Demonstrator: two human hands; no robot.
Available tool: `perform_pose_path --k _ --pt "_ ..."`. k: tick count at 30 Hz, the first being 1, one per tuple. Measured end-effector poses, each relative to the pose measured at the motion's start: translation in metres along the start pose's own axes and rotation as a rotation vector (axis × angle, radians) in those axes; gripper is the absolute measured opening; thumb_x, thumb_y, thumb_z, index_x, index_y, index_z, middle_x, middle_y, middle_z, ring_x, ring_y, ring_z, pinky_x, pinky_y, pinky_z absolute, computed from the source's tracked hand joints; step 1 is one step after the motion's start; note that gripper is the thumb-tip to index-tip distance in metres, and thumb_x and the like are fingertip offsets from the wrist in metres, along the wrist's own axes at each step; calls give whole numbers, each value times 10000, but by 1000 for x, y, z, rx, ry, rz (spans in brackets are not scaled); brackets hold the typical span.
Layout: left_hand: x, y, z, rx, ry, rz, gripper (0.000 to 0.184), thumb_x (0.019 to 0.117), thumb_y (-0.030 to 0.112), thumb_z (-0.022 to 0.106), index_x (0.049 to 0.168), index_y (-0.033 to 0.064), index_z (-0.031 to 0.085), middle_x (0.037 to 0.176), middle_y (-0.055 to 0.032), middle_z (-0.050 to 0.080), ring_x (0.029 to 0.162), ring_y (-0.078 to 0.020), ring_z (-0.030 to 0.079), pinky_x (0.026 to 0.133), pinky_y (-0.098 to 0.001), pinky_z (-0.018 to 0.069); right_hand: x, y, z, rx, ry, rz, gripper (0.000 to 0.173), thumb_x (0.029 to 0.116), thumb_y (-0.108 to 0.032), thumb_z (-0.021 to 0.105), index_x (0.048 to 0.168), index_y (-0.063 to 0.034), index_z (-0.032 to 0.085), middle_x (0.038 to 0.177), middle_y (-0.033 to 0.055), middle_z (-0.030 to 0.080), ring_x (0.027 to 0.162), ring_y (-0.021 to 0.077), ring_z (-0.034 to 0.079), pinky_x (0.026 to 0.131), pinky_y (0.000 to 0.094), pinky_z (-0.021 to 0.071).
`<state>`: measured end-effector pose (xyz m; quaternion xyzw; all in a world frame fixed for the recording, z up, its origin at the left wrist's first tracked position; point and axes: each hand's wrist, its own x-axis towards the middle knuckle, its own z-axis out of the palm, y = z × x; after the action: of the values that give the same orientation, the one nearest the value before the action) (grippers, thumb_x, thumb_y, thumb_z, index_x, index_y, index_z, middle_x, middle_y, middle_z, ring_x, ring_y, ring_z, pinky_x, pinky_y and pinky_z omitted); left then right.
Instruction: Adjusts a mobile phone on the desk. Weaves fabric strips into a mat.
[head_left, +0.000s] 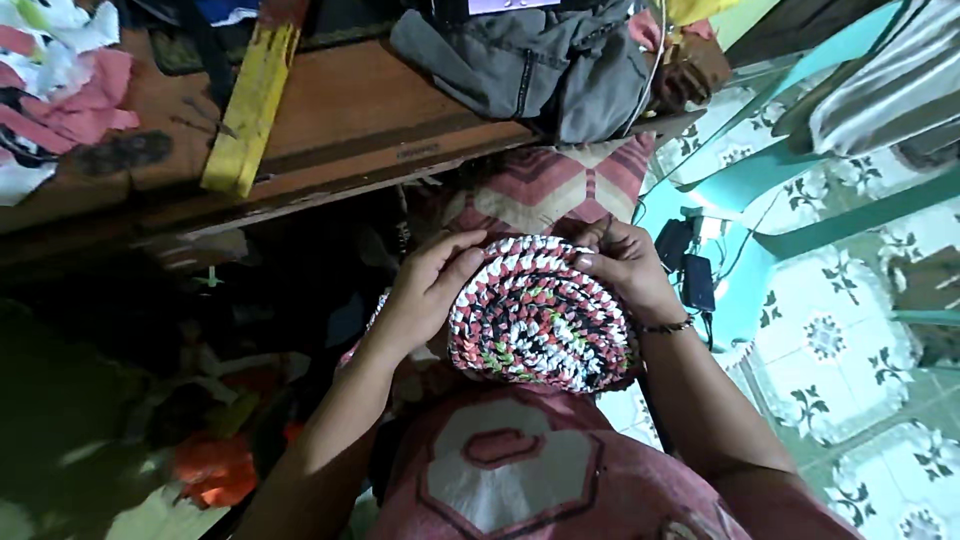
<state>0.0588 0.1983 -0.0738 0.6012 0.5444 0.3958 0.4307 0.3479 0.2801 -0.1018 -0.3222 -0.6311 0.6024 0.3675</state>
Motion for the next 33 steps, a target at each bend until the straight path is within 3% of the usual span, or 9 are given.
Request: perform_pose_path --k 3,5,7,10,14,18,22,30,33 --pt "-6 12 -15 -132 -94 -161 354 1089 346 471 1189 119 723 1045 23 731 919 -51 685 821 -276 584 0 -10 0 -26 -30 -52 122 874 -190 787 940 -155 691 721 -80 628 543 -13 532 479 147 468" --pt "-7 17 -24 -219 -160 -178 284 1076 286 516 1107 119 743 905 18 714 737 -40 640 637 -205 538 0 -15 2 -26 -47 -76 122 871 -183 791 935 -153 691 714 -81 622 535 -17 522 470 142 457" --pt "-8 22 -32 -254 -190 -128 156 1028 188 602 1068 104 727 889 13 702 701 -35 609 589 -167 494 -1 -19 4 -35 -56 -86 129 863 -192 798 933 -160 694 716 -86 628 534 -21 525 466 136 454" --pt "-9 35 -40 -220 -194 -82 89 944 91 690 1032 76 698 905 -19 716 778 -80 682 680 -215 584 0 -24 6 -21 -78 -104 136 872 -203 794 945 -160 687 724 -85 631 532 -24 527 464 131 457" --pt "-5 47 -43 -147 -97 15 207 867 3 720 1055 69 667 901 -5 713 720 -74 687 633 -208 598 1 -30 10 22 -57 -129 122 883 -196 782 959 -154 697 736 -86 653 556 -28 565 488 129 487" --pt "10 65 -47 -86 -42 296 210 911 20 703 1100 46 616 983 14 688 874 -58 681 801 -226 599 15 -38 13 146 10 -227 127 887 -226 789 988 -186 725 826 -120 703 677 -35 635 619 135 548" --pt "37 73 -45 36 6 483 105 965 23 618 1046 24 684 1040 -15 669 931 -53 651 823 -211 573 15 -46 26 153 167 -271 57 977 -238 689 1001 -196 658 810 -126 660 657 -55 607 585 108 522" --pt "49 44 -23 -55 -40 355 113 919 36 723 1027 28 756 1069 -49 717 977 -106 696 830 -246 609 -23 -12 45 214 386 -63 41 979 -212 685 1006 -192 660 796 -68 664 614 -8 607 535 156 525" --pt "49 36 -13 -114 21 336 99 902 12 735 997 20 762 1053 -61 733 972 -117 707 844 -262 612 -24 -7 30 160 311 -63 131 978 -346 688 1020 -221 687 807 -98 673 573 -30 574 481 139 486"
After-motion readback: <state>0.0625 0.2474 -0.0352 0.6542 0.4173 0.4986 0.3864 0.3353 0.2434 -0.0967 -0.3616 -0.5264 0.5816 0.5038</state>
